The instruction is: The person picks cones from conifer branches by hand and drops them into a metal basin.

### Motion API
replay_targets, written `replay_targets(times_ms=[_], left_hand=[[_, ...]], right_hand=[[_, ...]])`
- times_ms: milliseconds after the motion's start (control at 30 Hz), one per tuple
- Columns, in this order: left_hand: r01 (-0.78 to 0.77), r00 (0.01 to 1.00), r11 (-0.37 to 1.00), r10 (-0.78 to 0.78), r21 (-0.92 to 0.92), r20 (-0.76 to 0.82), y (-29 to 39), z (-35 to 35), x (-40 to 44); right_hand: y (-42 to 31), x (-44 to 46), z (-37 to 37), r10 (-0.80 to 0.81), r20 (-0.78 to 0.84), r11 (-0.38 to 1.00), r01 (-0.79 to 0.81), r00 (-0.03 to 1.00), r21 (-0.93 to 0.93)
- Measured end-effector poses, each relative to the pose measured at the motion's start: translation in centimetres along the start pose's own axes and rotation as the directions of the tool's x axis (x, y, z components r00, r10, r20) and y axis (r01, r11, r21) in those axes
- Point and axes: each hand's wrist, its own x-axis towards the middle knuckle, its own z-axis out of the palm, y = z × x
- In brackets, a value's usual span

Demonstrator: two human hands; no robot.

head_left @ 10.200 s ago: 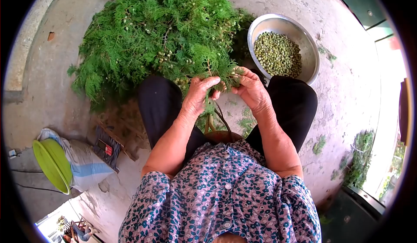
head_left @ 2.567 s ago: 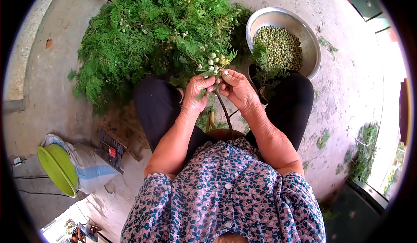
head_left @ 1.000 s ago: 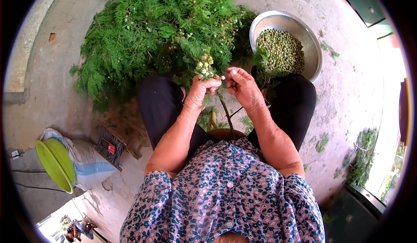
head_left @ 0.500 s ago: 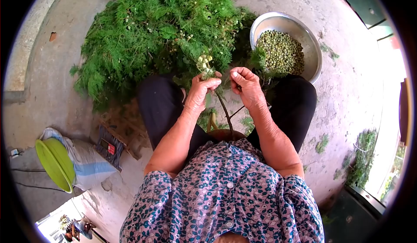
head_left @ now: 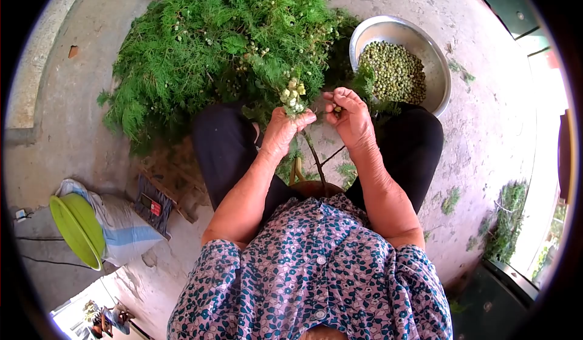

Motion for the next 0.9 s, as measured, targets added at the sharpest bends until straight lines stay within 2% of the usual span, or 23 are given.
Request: replay_targets(times_ms=[33, 100, 133, 200, 233, 400, 467, 500, 533, 600, 633, 667, 700, 733, 767, 800, 833, 867, 900], left_hand=[[0.000, 1.000, 1.000, 0.000, -0.001, 0.000, -0.1, 0.0, 0.0], [0.034, 0.999, 0.969, -0.029, 0.245, -0.023, 0.1, -0.1, -0.2], [0.034, 0.999, 0.969, -0.029, 0.244, -0.025, 0.3, 0.1, -0.3], [-0.026, 1.000, 0.914, 0.022, 0.406, 0.015, 1.0, 0.8, -0.5], [-0.060, 0.998, 0.869, 0.044, 0.492, 0.043, 1.2, 0.8, -0.6], [-0.165, 0.986, 0.842, 0.138, 0.513, 0.091, -0.1, 0.2, 0.1], [-0.214, 0.977, 0.817, 0.183, 0.536, 0.111, -0.8, 0.1, 0.4], [-0.223, 0.975, 0.814, 0.185, 0.536, 0.124, -0.6, 0.3, 0.4], [-0.231, 0.973, 0.811, 0.187, 0.537, 0.137, -0.3, 0.4, 0.4], [-0.268, 0.963, 0.774, 0.218, 0.573, 0.156, -0.6, 0.1, 0.2], [-0.507, 0.850, 0.468, 0.412, 0.724, 0.329, -1.3, -0.7, 0.6], [-0.651, 0.677, 0.078, 0.508, 0.755, 0.532, -2.1, -1.3, 1.0], [-0.652, 0.676, 0.078, 0.508, 0.754, 0.533, -1.7, -0.8, 0.7], [-0.506, 0.851, 0.535, 0.435, 0.676, 0.293, -0.8, 0.0, 0.1], [-0.250, 0.968, 0.867, 0.231, 0.431, 0.096, -0.1, 0.6, -0.3], [-0.250, 0.968, 0.867, 0.232, 0.430, 0.095, 0.2, 0.9, -0.4], [-0.216, 0.976, 0.911, 0.206, 0.352, 0.066, 0.3, 1.1, -0.4], [-0.181, 0.983, 0.945, 0.177, 0.271, 0.040, 0.4, 1.2, -0.4], [-0.182, 0.983, 0.946, 0.178, 0.270, 0.039, 0.3, 1.1, -0.4]], right_hand=[[-0.1, -0.2, 0.2, 0.000, -0.001, 1.000, 0.000, 1.000, 0.000], [0.0, -0.4, 0.5, -0.046, 0.090, 0.999, 0.048, 0.995, -0.019], [0.1, -0.3, 0.5, -0.045, 0.090, 0.999, 0.046, 0.995, -0.019], [0.3, -0.2, 0.3, -0.042, 0.153, 0.974, 0.075, 0.987, -0.216], [0.5, -0.1, 0.6, -0.037, 0.128, 0.964, 0.070, 0.991, -0.258], [0.4, 0.0, 0.2, 0.013, 0.135, 0.913, 0.044, 0.991, -0.406], [0.4, -0.6, 1.0, -0.093, 0.209, 0.661, 0.217, 0.974, -0.718], [0.8, -0.4, 0.8, -0.114, 0.263, 0.558, 0.281, 0.958, -0.781], [1.1, -0.3, 0.8, -0.200, 0.291, 0.433, 0.351, 0.936, -0.830], [1.2, -0.6, 1.1, -0.252, 0.315, 0.342, 0.389, 0.915, -0.855], [1.4, -0.5, 1.1, -0.252, 0.316, 0.343, 0.389, 0.915, -0.855], [1.6, -0.4, 0.9, -0.240, 0.286, 0.357, 0.359, 0.927, -0.863], [1.8, -0.2, 0.7, -0.230, 0.256, 0.369, 0.327, 0.939, -0.870], [2.1, 0.0, 0.3, -0.230, 0.256, 0.368, 0.328, 0.939, -0.870], [2.4, 0.2, -0.1, -0.265, 0.270, 0.379, 0.357, 0.926, -0.854], [2.4, 0.1, 0.1, -0.299, 0.283, 0.388, 0.387, 0.911, -0.837], [2.2, -0.1, 0.3, -0.298, 0.284, 0.387, 0.387, 0.911, -0.837], [1.8, -0.4, 0.6, -0.196, 0.183, 0.548, 0.263, 0.963, -0.794], [1.4, -0.7, 0.9, -0.076, 0.095, 0.682, 0.121, 0.993, -0.721]])
